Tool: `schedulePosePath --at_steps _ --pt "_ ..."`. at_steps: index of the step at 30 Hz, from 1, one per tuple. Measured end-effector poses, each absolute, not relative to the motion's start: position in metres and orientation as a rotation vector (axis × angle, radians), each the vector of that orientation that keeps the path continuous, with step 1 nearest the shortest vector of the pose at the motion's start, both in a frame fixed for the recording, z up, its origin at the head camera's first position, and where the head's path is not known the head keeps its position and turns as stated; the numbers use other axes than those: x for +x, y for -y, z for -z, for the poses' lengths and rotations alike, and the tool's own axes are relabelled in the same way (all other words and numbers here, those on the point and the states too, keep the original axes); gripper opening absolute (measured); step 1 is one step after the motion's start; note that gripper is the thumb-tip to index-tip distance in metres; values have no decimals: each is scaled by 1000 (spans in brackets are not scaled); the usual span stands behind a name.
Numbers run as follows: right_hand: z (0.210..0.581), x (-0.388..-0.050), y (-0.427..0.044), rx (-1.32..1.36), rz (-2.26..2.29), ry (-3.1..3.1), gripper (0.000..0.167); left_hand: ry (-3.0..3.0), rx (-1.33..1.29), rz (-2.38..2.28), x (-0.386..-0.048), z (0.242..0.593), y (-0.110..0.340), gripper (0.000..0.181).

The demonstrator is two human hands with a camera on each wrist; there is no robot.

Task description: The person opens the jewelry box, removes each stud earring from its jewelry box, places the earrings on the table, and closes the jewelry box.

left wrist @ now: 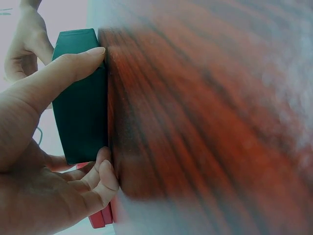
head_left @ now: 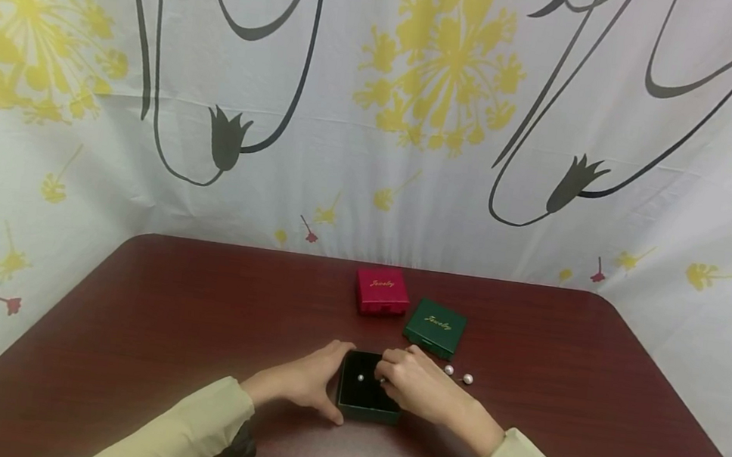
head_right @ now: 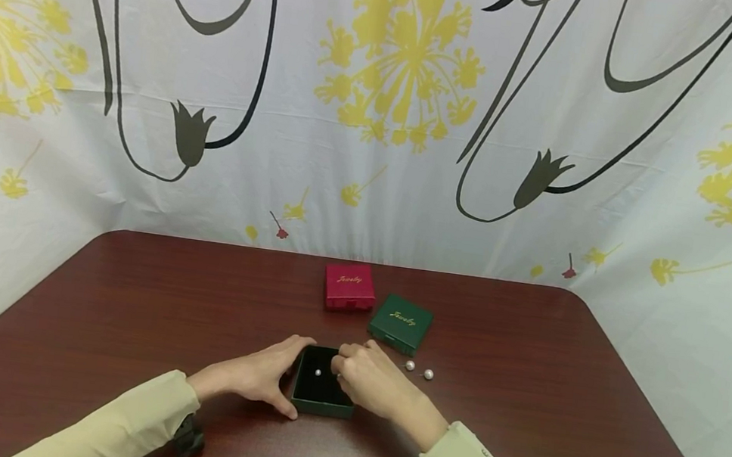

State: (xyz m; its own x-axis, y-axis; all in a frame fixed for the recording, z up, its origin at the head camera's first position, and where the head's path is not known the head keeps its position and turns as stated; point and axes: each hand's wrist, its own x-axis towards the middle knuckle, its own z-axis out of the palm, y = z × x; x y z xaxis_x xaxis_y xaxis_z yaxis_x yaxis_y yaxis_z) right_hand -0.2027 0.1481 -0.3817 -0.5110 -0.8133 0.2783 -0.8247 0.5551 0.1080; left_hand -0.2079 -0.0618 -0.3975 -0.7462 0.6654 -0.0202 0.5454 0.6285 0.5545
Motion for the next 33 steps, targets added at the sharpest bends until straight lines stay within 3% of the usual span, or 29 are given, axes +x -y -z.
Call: schedulePosePath --at_steps 17,33 --pt "371 -203 -154 1381 -198 2431 9 -2633 993 -784 -209 399 62 90" --pt "361 -205 -184 1224 -384 2519 11 -2643 971 -738 -208 398 60 96"
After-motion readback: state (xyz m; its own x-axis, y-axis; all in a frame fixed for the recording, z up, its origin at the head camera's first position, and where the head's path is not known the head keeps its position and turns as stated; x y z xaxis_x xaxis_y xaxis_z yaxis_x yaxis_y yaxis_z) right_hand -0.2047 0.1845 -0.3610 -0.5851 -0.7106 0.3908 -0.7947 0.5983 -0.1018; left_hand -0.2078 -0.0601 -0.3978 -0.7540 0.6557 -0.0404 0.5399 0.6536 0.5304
